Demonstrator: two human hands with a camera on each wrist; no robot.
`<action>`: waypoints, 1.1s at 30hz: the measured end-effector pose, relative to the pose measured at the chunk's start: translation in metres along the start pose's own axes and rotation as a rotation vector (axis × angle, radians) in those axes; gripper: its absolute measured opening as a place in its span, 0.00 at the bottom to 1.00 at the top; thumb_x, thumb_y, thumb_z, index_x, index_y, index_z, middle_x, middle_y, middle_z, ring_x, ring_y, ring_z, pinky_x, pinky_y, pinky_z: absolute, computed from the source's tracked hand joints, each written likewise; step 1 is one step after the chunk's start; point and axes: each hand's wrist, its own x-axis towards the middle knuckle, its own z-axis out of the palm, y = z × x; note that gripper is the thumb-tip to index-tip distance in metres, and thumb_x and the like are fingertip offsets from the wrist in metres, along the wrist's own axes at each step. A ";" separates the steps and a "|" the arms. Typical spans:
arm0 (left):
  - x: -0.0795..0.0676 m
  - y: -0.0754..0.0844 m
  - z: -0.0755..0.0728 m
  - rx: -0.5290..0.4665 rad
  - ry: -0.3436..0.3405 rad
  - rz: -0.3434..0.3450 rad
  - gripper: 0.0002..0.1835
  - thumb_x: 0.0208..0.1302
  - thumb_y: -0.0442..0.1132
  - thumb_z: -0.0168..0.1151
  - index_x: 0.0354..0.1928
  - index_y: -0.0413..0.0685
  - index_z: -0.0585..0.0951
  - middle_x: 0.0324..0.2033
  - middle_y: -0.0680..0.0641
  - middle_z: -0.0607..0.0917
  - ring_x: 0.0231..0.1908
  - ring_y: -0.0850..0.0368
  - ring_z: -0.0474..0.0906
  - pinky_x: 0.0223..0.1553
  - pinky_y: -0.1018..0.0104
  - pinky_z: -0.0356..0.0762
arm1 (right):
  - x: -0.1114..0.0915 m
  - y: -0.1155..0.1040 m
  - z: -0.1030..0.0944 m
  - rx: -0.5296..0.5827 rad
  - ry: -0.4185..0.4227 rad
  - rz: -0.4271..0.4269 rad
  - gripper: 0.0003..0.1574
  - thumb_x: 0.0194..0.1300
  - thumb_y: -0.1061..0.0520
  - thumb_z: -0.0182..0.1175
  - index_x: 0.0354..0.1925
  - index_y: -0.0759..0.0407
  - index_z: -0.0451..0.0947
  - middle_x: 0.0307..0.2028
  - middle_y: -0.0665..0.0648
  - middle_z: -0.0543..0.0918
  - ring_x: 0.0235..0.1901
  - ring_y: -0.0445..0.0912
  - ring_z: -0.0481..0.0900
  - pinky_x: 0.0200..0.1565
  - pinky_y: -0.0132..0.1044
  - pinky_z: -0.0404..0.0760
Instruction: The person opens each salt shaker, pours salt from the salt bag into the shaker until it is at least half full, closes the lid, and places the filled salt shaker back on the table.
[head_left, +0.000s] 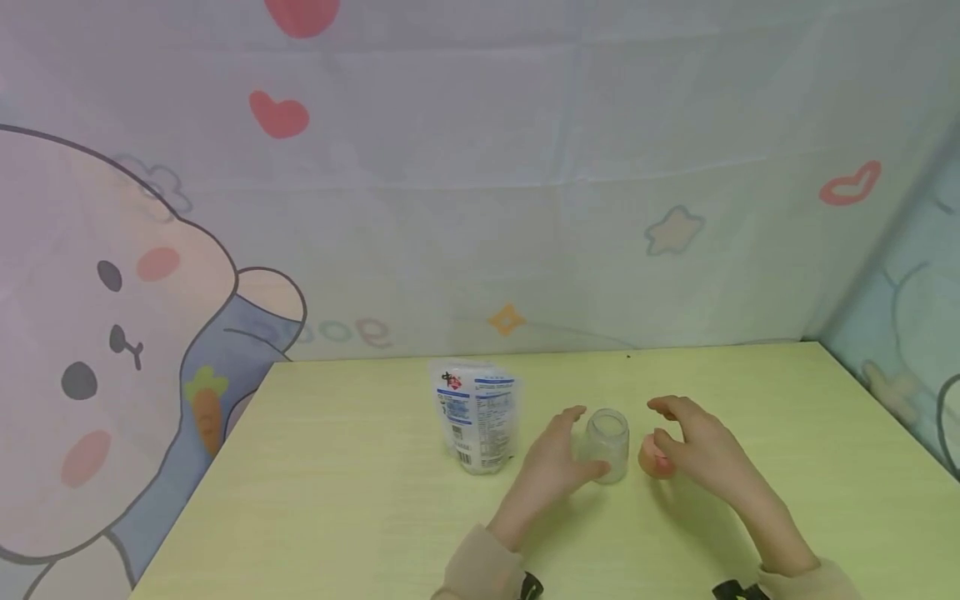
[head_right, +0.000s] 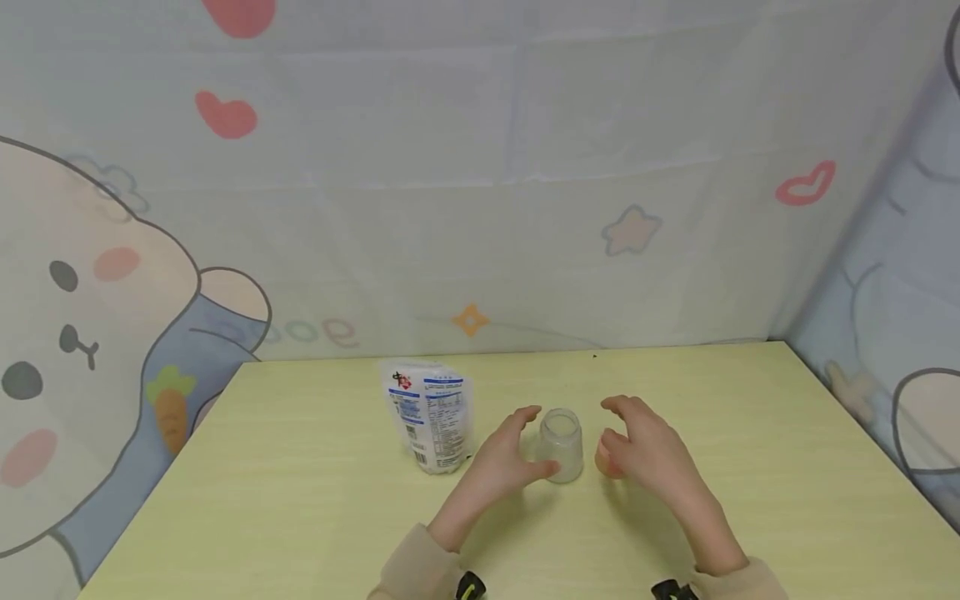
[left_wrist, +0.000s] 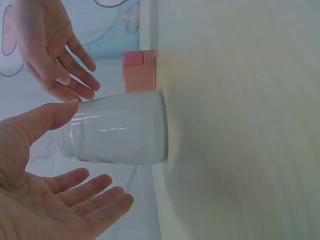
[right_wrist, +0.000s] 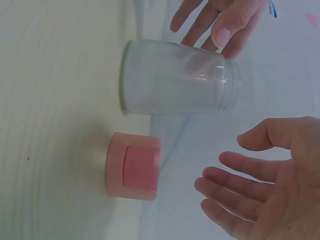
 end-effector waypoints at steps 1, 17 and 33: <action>-0.001 0.000 0.000 -0.004 -0.004 0.001 0.42 0.52 0.45 0.72 0.69 0.52 0.64 0.67 0.43 0.70 0.66 0.41 0.67 0.64 0.43 0.67 | 0.000 -0.001 -0.001 0.000 0.002 0.002 0.27 0.67 0.56 0.55 0.61 0.64 0.69 0.58 0.67 0.75 0.58 0.64 0.72 0.51 0.62 0.74; -0.019 0.010 -0.014 -0.067 0.017 0.061 0.44 0.56 0.44 0.69 0.72 0.53 0.58 0.69 0.44 0.67 0.67 0.43 0.65 0.63 0.43 0.68 | -0.003 -0.018 -0.006 0.000 0.060 0.003 0.27 0.66 0.54 0.57 0.61 0.62 0.69 0.59 0.66 0.76 0.59 0.64 0.72 0.53 0.63 0.73; -0.039 0.007 -0.032 -0.042 0.023 0.094 0.40 0.57 0.43 0.68 0.71 0.50 0.61 0.68 0.42 0.69 0.62 0.39 0.71 0.59 0.46 0.73 | 0.000 -0.028 -0.011 0.024 0.115 -0.041 0.26 0.69 0.50 0.54 0.60 0.60 0.70 0.57 0.65 0.76 0.58 0.62 0.73 0.54 0.62 0.71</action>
